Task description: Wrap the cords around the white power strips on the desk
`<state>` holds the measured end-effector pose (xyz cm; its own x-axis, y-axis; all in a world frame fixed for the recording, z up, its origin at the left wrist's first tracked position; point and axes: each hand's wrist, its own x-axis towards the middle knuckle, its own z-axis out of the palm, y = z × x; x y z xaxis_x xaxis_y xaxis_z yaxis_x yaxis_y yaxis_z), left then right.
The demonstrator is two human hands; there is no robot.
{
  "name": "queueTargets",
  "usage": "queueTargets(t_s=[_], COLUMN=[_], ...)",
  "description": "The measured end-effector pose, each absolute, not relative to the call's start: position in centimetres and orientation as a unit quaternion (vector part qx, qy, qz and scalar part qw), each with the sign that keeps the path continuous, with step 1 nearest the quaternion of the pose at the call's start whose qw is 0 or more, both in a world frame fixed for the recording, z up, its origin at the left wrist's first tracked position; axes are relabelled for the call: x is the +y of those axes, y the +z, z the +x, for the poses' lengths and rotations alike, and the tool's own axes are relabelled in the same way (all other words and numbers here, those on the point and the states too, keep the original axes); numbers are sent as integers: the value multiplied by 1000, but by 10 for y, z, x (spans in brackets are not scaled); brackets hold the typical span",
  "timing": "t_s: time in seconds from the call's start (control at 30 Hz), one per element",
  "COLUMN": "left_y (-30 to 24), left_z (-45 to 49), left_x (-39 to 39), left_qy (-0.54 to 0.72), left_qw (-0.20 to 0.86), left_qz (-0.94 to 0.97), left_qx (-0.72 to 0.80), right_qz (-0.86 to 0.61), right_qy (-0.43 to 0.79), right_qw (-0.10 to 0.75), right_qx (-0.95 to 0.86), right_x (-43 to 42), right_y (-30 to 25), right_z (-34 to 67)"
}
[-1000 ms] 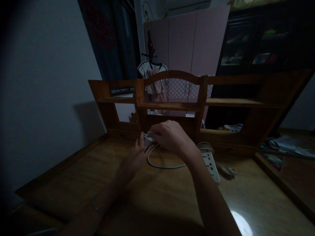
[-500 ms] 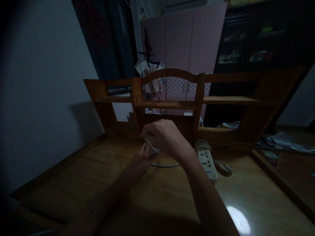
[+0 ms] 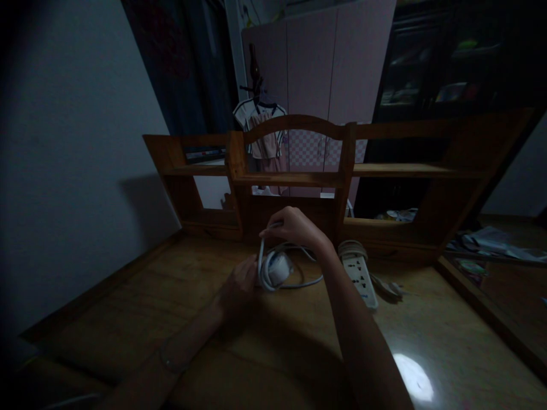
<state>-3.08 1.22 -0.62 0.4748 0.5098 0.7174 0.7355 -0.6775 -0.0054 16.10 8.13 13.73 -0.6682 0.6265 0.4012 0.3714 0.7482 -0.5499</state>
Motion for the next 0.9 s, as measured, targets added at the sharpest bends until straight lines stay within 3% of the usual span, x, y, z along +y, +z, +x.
queueTargets(t_s=[0.17,0.33,0.53,0.67,0.9], left_y=[-2,10,16,9,4], left_z=[-33,-23,-23,-29,-43], left_x=[17,20,30,39,47], left_qy=[-459,-593,-692,-697,-642], left_qw=[82,-66,-209,-399,-571], left_qz=[-776,-640,-504,-396,-302], left_qx=[-425,-484,-473,-445,-414], right_qz=[-301,-321,-390,-456,-466], right_qy=[232,227,148,40,-68], right_qw=[260,235,203,165,154], right_qx=[-888,-889,-886,-874,-869], right_x=[106,118,106,90,69], right_y=[121,103,102,111,127], right_z=[166,155,139,134,136])
